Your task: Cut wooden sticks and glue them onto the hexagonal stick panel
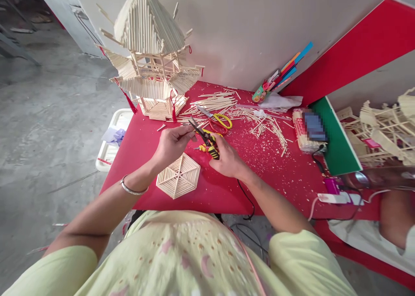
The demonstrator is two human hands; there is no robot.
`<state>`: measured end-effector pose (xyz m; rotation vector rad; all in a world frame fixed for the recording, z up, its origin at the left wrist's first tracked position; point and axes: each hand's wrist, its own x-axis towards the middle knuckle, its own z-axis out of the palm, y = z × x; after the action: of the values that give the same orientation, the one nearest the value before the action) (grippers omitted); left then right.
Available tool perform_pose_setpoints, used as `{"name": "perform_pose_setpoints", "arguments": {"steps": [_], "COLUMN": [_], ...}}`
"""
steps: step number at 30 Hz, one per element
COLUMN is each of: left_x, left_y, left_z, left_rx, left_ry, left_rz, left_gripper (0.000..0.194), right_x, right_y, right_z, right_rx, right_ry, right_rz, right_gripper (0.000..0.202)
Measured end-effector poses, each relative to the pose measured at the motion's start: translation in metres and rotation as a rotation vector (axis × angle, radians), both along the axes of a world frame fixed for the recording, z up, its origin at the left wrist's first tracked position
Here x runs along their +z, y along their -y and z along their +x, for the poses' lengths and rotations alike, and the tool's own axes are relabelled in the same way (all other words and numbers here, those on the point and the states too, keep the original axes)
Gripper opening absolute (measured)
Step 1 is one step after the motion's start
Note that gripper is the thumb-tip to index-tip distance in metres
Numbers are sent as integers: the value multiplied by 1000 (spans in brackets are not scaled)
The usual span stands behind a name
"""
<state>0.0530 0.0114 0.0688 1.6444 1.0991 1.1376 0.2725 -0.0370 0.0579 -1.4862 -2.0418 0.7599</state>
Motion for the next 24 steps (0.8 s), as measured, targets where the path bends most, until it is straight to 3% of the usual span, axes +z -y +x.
{"name": "perform_pose_setpoints", "arguments": {"steps": [7, 14, 19, 24], "left_x": [4, -4, -7, -14], "left_y": [4, -6, -12, -19], "left_z": [1, -3, -6, -3], "left_rx": [50, 81, 27, -142], "left_ry": [-30, -12, -16, 173], "left_rz": [34, 19, 20, -156], "left_gripper": [22, 23, 22, 29], "right_x": [-2, -3, 1, 4], "right_y": [1, -1, 4, 9], "right_z": [-6, 6, 11, 11], "right_rx": [-42, -3, -62, 135], "right_ry": [27, -67, -189, -797], "right_rz": [-36, -45, -323, -869], "right_gripper": [74, 83, 57, 64]}}
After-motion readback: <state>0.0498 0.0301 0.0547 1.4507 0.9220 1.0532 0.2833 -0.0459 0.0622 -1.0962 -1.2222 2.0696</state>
